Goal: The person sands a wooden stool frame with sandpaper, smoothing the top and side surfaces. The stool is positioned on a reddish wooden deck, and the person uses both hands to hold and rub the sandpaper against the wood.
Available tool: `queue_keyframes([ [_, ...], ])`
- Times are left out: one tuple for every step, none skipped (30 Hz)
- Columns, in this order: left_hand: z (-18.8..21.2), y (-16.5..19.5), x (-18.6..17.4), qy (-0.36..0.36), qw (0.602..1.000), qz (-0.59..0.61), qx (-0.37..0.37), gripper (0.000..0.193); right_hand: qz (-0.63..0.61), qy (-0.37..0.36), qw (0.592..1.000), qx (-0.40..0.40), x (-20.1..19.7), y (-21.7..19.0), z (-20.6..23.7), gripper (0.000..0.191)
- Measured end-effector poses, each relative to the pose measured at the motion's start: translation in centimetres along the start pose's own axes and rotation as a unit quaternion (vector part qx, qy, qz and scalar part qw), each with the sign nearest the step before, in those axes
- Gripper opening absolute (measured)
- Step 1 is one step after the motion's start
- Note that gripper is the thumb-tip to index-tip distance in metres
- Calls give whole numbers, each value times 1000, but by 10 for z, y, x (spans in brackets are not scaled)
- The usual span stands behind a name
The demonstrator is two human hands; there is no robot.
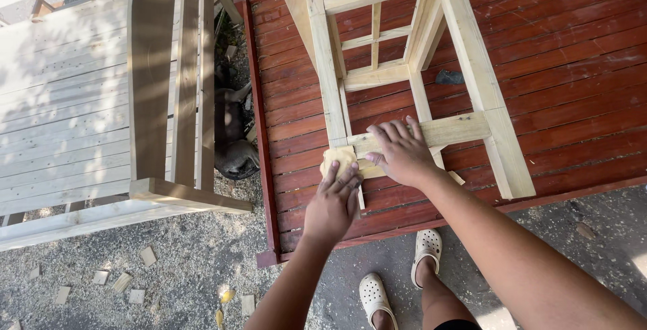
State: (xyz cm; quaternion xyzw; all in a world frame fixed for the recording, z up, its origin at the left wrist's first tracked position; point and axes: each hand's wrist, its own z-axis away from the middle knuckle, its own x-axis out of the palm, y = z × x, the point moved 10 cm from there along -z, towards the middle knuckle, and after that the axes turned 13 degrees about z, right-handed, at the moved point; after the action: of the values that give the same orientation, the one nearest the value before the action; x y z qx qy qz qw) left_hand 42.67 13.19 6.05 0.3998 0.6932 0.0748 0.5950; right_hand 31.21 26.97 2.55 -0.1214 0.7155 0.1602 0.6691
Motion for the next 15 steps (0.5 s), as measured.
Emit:
queue_keyframes([
  [10,3,2,5,1000,8,-5,34,8,6,1000,-2,-1,0,-1,70],
  [20,6,2,12,1000,16,-13,34,16,12,1000,-7,-2,0,-2,70],
  [24,9,3,6,1000,12,-7,34,11,10,1000,-7,-1,0,-3,69],
  [29,14,4,0,1000,11,-1,34,8,7,1000,-6,-1,0,-3,69],
  [26,15,4,-7,1000,14,2,34,6,-2,1000,-7,1,1,-3,68],
  [24,13,2,-1,1000,17,-12,34,9,-9,1000,-5,1,1,-3,69],
  [16,8,0,5,1000,16,-23,33,12,-12,1000,-2,1,1,-2,69],
  [6,3,-1,10,999,16,-31,32,14,-14,1000,5,1,3,-1,70],
  [-2,1,-4,29,999,24,-29,32,11,-10,1000,10,-1,3,0,69],
  [-7,-1,-5,48,998,30,-29,33,7,-7,1000,13,-2,4,2,68],
  [-7,-1,-7,67,997,35,-30,33,2,-2,1000,15,-4,4,3,66],
  [-6,-2,-3,63,996,43,-40,33,5,9,1000,6,-7,1,4,67],
  [2,-1,0,58,996,50,-48,33,7,22,1000,-1,-11,0,5,68],
  [11,2,2,53,995,58,-56,33,10,34,999,-8,-14,-2,6,69],
  [22,9,2,53,996,56,-45,34,17,27,999,-12,-14,-3,6,71],
])
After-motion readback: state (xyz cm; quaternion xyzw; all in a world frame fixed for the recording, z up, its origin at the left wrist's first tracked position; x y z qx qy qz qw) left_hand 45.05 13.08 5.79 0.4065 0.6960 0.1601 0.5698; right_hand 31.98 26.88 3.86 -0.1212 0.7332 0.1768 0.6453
